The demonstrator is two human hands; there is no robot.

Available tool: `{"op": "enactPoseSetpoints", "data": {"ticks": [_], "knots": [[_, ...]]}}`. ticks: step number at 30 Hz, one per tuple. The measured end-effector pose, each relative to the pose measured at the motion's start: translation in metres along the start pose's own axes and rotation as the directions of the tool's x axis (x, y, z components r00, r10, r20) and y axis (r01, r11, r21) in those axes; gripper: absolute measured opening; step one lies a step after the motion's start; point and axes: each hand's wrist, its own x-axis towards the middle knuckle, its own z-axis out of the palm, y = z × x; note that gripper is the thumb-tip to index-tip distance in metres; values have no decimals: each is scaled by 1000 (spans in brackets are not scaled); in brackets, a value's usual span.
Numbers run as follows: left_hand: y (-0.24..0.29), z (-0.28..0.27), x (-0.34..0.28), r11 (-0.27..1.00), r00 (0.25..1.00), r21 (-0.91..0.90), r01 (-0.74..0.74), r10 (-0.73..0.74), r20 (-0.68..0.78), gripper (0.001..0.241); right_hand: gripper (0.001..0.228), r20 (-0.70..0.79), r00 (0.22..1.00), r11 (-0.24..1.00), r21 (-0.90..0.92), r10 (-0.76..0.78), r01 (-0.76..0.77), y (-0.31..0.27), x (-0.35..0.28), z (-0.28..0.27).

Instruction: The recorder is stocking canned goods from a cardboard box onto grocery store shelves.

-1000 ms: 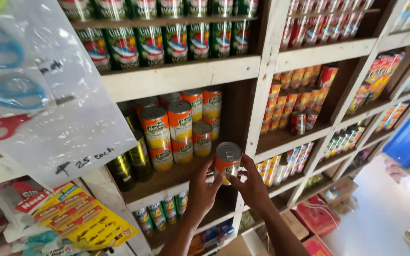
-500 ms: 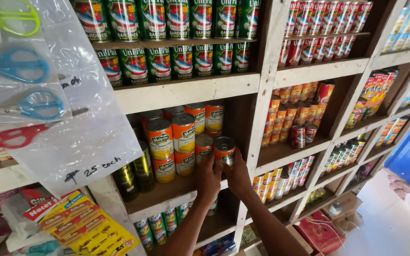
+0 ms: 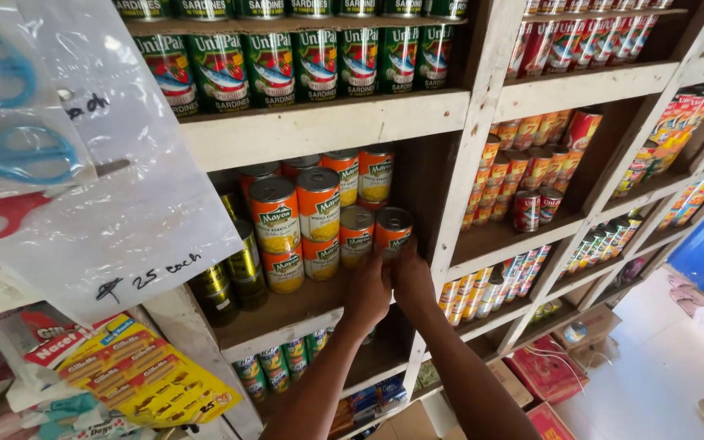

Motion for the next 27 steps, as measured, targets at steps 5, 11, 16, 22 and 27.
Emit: {"op": "enactPoseSetpoints", "data": {"ticks": [5, 11, 16, 22, 27], "knots": [[-6, 8, 4, 996, 999, 82, -43, 42, 15, 49, 68, -4, 996, 993, -79, -88, 87, 13, 18, 8], [27, -15, 0, 996, 997, 80, 37, -42, 66, 43, 70, 19, 1000, 998, -56, 18, -17, 12, 24, 6], [34, -21, -1, 992, 993, 105, 69, -78, 87, 39, 78, 10, 999, 997, -63, -46, 46, 10, 21, 1], [29, -21, -26, 990, 992, 83, -112, 116, -46, 40, 58, -155, 956, 944, 182, -248, 274, -13, -53, -33], [5, 3, -143, 919, 985, -358, 166, -175, 8, 18, 22, -36, 987, 987, -18, 157, -158, 141, -207, 21]]}}
